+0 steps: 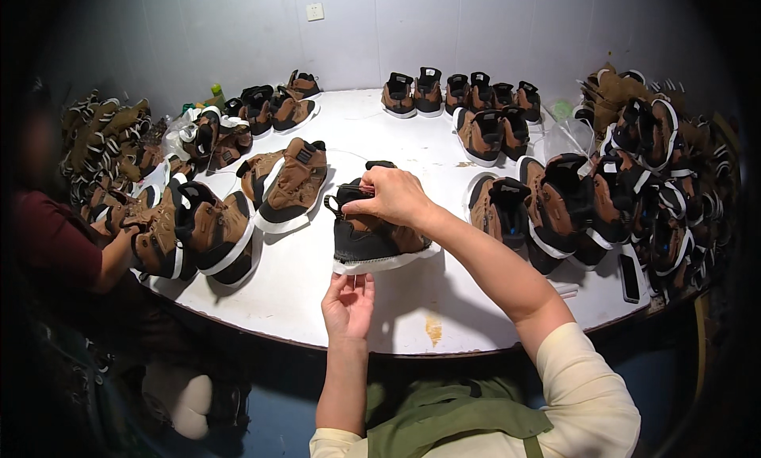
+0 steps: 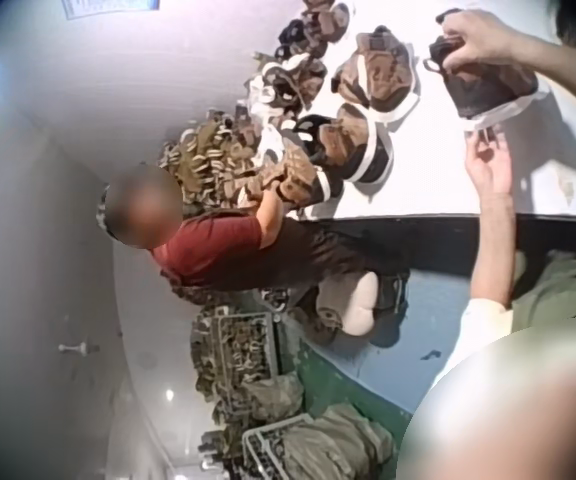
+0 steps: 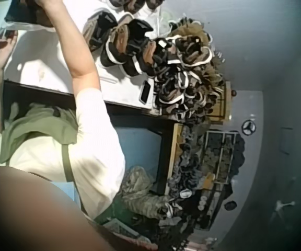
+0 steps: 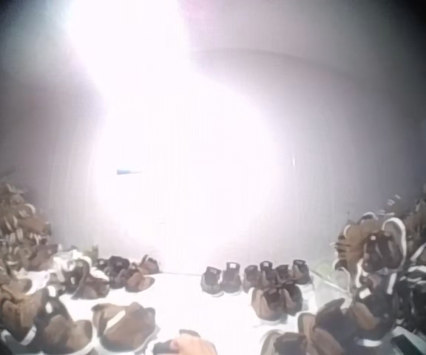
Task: The person trims excess white material from the sole edge of a brown boot using a small blade, then measures a strip of material with a ruler and cuts it. The person handles multiple boots on a white table, rotating each boot to access different edges while trimming.
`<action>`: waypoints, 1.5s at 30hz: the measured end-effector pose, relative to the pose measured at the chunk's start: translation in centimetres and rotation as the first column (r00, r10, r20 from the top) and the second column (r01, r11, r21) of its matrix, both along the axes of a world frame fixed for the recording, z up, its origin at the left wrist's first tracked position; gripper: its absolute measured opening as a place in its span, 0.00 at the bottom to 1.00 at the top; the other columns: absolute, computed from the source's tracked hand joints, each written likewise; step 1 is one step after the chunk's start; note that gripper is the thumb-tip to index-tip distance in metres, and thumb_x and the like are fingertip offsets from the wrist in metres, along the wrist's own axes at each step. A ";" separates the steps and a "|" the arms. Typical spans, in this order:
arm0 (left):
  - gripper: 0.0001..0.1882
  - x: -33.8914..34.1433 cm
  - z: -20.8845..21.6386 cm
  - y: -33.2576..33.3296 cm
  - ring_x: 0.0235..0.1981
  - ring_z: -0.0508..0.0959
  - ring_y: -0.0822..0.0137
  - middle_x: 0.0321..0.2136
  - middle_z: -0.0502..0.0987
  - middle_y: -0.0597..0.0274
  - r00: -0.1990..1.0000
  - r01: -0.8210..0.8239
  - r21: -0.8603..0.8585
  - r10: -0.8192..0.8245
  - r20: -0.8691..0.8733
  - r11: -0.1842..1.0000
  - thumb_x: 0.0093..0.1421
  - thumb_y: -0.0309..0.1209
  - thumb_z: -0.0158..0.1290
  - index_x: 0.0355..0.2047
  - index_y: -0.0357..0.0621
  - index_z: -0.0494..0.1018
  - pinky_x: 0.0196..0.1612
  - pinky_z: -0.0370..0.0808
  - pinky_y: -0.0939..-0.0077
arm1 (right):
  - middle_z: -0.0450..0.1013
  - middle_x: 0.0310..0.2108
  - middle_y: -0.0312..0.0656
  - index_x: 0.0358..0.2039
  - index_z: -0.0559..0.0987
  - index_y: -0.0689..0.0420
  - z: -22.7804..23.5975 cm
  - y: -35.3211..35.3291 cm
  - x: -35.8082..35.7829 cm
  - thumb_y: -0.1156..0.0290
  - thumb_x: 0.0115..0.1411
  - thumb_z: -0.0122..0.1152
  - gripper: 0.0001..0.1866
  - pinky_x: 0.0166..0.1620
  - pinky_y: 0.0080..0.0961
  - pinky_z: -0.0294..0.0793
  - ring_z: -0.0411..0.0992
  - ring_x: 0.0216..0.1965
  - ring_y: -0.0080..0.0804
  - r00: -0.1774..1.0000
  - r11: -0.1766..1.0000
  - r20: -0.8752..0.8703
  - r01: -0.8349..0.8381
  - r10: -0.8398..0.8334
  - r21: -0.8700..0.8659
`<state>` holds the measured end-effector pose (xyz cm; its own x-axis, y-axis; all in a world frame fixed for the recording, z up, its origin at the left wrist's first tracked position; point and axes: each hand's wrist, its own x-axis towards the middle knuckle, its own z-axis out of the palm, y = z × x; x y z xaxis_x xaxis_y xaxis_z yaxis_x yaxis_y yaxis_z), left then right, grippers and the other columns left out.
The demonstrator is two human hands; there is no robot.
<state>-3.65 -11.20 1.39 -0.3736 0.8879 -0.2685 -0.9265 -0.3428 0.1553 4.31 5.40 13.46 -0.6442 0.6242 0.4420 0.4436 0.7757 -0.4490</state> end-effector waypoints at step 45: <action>0.15 -0.7 0.2 -1.7 0.42 0.74 0.68 0.40 0.75 0.61 0.986 -0.025 -0.069 0.013 -0.166 0.997 0.60 0.24 0.51 0.48 0.39 0.70 0.52 0.73 0.66 | 0.75 0.27 0.43 0.23 0.77 0.58 -1.6 -1.9 -0.3 0.44 0.43 0.71 0.27 0.34 0.36 0.76 0.76 0.29 0.42 0.998 0.984 -0.055 0.018 -0.009 0.178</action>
